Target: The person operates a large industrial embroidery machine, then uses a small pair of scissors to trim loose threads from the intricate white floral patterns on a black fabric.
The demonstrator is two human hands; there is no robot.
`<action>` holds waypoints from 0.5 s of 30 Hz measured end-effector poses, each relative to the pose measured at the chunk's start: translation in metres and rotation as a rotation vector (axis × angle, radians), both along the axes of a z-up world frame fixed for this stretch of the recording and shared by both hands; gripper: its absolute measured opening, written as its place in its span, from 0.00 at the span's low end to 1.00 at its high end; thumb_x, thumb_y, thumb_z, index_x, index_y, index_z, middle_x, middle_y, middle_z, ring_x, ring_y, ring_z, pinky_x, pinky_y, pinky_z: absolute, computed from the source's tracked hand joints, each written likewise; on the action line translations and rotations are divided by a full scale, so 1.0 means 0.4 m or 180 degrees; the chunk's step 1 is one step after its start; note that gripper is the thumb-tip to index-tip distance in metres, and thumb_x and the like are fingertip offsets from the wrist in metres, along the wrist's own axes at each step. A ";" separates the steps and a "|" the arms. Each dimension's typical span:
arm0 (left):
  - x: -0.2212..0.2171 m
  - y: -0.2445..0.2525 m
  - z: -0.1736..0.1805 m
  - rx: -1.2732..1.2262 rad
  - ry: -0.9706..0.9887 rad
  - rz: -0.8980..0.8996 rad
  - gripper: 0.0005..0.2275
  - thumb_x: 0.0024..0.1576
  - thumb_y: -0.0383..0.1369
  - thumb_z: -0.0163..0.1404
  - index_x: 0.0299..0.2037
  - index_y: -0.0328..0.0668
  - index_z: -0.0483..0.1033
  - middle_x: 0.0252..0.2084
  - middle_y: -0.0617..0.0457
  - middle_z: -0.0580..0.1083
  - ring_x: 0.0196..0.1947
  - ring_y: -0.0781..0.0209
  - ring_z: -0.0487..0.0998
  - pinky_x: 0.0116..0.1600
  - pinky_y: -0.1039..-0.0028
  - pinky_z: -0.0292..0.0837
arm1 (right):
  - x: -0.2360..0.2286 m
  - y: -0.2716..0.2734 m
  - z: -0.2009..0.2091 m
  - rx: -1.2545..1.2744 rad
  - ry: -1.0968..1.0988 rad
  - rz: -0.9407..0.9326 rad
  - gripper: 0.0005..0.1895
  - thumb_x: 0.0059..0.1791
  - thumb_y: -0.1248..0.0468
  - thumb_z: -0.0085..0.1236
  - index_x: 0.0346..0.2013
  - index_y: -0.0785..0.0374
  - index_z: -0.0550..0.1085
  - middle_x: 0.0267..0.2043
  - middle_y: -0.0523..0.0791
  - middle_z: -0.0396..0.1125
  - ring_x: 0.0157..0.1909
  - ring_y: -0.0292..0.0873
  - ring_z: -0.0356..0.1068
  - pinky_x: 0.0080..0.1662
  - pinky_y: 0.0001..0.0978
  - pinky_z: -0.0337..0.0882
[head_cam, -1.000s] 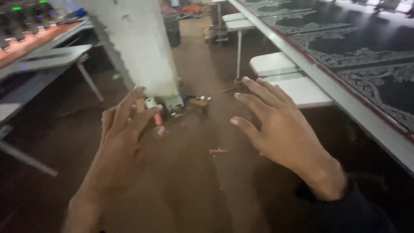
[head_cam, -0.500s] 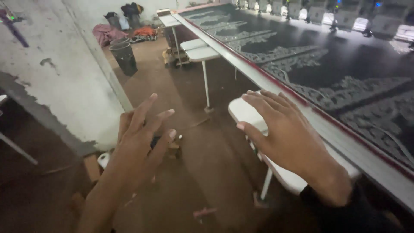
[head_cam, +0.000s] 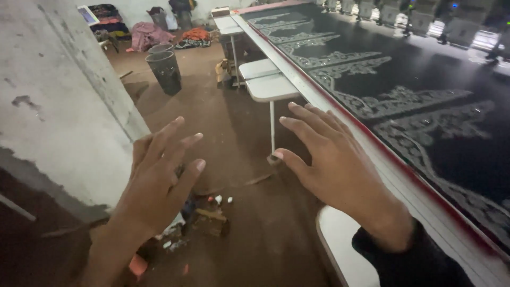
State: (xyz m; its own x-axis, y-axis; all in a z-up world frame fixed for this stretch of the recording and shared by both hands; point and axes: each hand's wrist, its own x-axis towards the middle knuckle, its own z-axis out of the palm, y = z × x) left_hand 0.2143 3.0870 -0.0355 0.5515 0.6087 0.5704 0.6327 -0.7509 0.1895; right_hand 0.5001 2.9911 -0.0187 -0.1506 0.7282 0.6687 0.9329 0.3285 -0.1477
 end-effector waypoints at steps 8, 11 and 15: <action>0.096 0.553 -0.024 0.0572 0.0045 -0.0582 0.19 0.66 0.37 0.41 0.64 0.39 0.68 0.70 0.41 0.63 0.75 0.42 0.56 0.67 0.52 0.48 | 0.095 0.555 -0.051 0.0350 -0.0127 0.0163 0.24 0.50 0.54 0.60 0.57 0.62 0.73 0.64 0.54 0.68 0.66 0.58 0.65 0.66 0.52 0.60; 0.142 0.770 0.007 0.0696 0.0042 -0.0543 0.19 0.66 0.38 0.39 0.63 0.40 0.67 0.69 0.42 0.66 0.73 0.43 0.58 0.66 0.53 0.48 | 0.124 0.752 -0.024 0.0251 -0.0117 0.0013 0.25 0.50 0.52 0.59 0.59 0.60 0.72 0.64 0.52 0.69 0.67 0.58 0.64 0.66 0.53 0.57; 0.186 0.975 -0.008 0.0433 0.0090 -0.0263 0.19 0.63 0.40 0.45 0.64 0.49 0.68 0.72 0.44 0.63 0.71 0.48 0.58 0.68 0.58 0.47 | 0.163 0.956 -0.026 0.0073 0.0044 0.0086 0.26 0.50 0.54 0.60 0.59 0.61 0.71 0.63 0.50 0.69 0.67 0.57 0.64 0.67 0.54 0.55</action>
State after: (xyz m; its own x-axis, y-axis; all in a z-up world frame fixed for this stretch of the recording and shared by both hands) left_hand 0.2887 3.4771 -0.0389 0.6136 0.4788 0.6279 0.5714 -0.8181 0.0654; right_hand 0.5652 3.3735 -0.0289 -0.1607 0.7083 0.6874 0.9215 0.3571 -0.1526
